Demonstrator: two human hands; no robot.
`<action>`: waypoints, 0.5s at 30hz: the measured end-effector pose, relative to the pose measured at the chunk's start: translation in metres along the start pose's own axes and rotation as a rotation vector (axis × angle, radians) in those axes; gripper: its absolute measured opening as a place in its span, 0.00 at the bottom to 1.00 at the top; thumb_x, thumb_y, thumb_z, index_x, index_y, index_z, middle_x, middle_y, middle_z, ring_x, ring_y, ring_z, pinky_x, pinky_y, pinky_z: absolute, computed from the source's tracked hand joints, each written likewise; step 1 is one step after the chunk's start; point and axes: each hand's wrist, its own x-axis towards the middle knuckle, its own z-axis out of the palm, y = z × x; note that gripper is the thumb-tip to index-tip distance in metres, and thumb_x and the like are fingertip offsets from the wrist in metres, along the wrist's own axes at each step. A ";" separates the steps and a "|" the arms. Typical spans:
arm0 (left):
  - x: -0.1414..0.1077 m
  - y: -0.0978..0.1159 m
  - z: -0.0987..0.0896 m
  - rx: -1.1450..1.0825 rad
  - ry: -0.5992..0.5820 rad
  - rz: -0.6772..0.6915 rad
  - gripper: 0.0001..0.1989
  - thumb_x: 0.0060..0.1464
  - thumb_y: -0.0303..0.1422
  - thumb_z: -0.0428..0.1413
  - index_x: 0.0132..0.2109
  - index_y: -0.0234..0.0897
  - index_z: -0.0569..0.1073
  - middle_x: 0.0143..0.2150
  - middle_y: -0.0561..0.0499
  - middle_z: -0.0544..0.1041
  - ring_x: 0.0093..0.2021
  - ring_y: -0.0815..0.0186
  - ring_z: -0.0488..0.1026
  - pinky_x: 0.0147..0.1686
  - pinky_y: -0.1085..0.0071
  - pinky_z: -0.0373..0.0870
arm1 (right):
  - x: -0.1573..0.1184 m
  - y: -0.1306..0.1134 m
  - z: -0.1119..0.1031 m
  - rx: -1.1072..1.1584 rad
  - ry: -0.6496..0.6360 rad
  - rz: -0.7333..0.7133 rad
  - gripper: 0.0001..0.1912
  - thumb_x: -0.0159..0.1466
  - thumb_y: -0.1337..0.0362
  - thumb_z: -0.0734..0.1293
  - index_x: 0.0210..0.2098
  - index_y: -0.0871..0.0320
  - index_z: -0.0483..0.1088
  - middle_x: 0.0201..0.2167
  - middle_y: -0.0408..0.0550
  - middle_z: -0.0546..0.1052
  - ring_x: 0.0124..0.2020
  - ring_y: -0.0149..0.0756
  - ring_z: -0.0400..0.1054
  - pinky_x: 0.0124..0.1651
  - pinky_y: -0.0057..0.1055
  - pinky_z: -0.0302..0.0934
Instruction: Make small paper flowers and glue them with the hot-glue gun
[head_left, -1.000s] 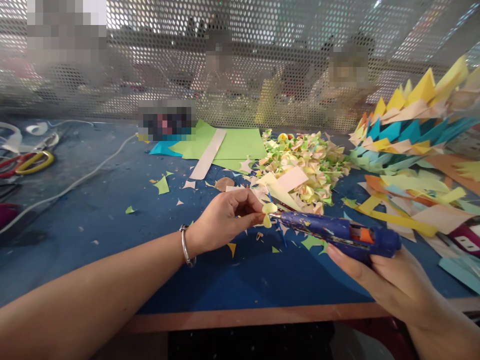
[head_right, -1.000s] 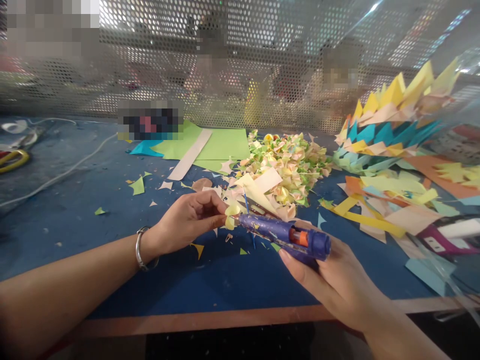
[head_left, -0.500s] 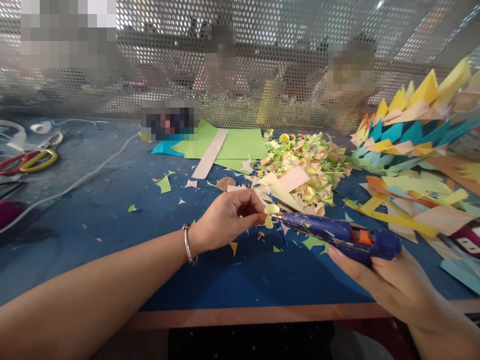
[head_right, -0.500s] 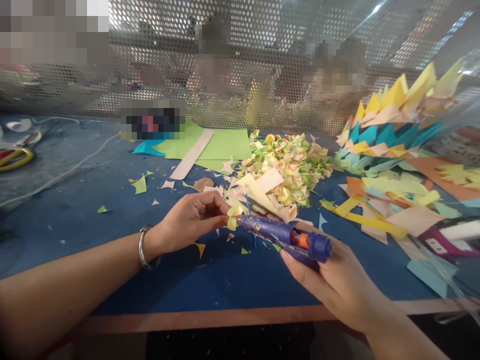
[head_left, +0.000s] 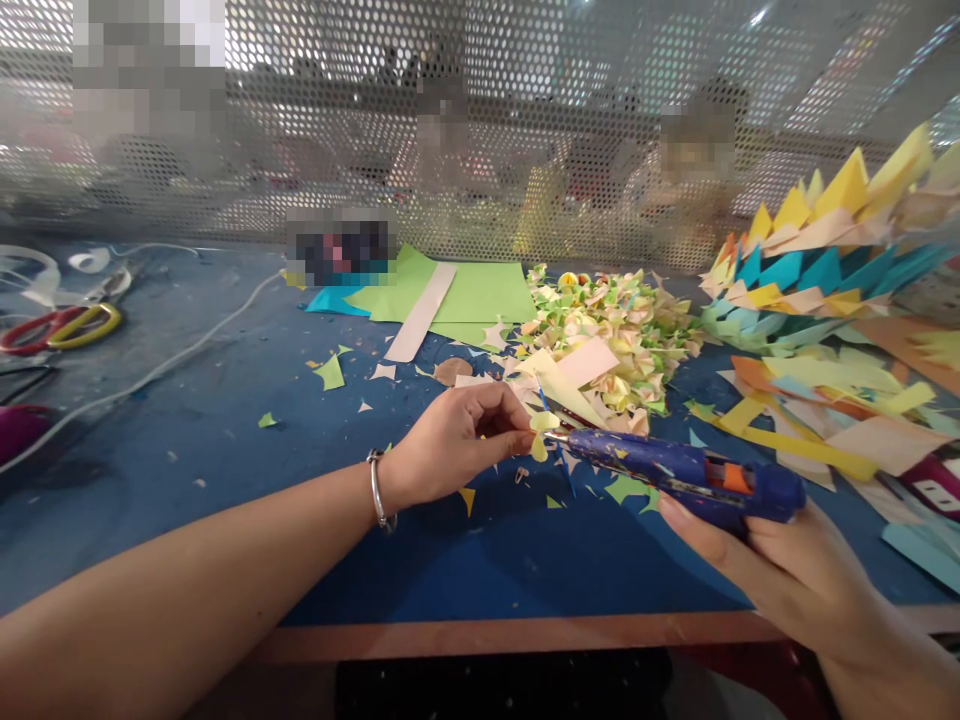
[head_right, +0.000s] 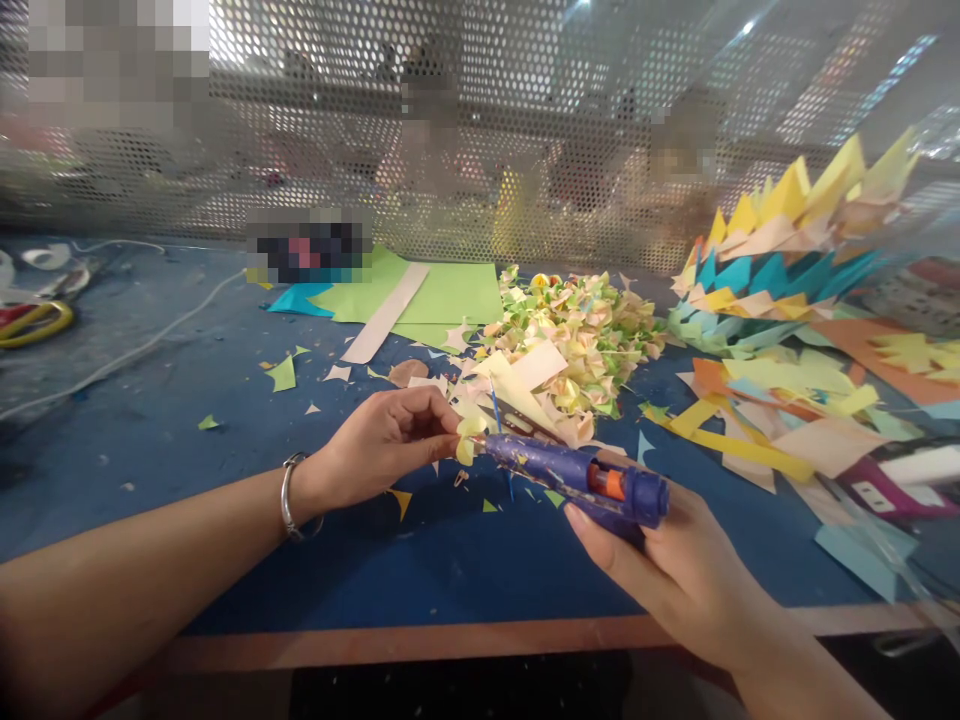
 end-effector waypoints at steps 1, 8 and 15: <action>0.000 0.000 0.000 -0.033 0.007 -0.001 0.06 0.51 0.32 0.61 0.33 0.37 0.72 0.27 0.54 0.74 0.27 0.72 0.71 0.28 0.74 0.69 | 0.000 0.000 0.000 0.015 -0.004 0.015 0.06 0.63 0.63 0.66 0.40 0.48 0.73 0.31 0.40 0.80 0.30 0.40 0.78 0.40 0.30 0.75; 0.004 0.007 -0.004 -0.478 0.137 -0.110 0.08 0.50 0.27 0.63 0.32 0.36 0.70 0.30 0.54 0.76 0.30 0.72 0.75 0.33 0.74 0.71 | -0.005 0.009 -0.013 0.018 0.040 0.127 0.07 0.63 0.62 0.67 0.31 0.52 0.77 0.25 0.40 0.80 0.25 0.37 0.76 0.29 0.27 0.72; 0.008 0.004 -0.011 -0.561 0.171 -0.139 0.09 0.49 0.26 0.64 0.33 0.36 0.69 0.32 0.52 0.78 0.32 0.72 0.76 0.34 0.76 0.70 | -0.008 0.066 -0.045 -0.556 0.221 0.295 0.17 0.60 0.50 0.65 0.24 0.54 0.73 0.23 0.52 0.78 0.28 0.47 0.76 0.30 0.35 0.67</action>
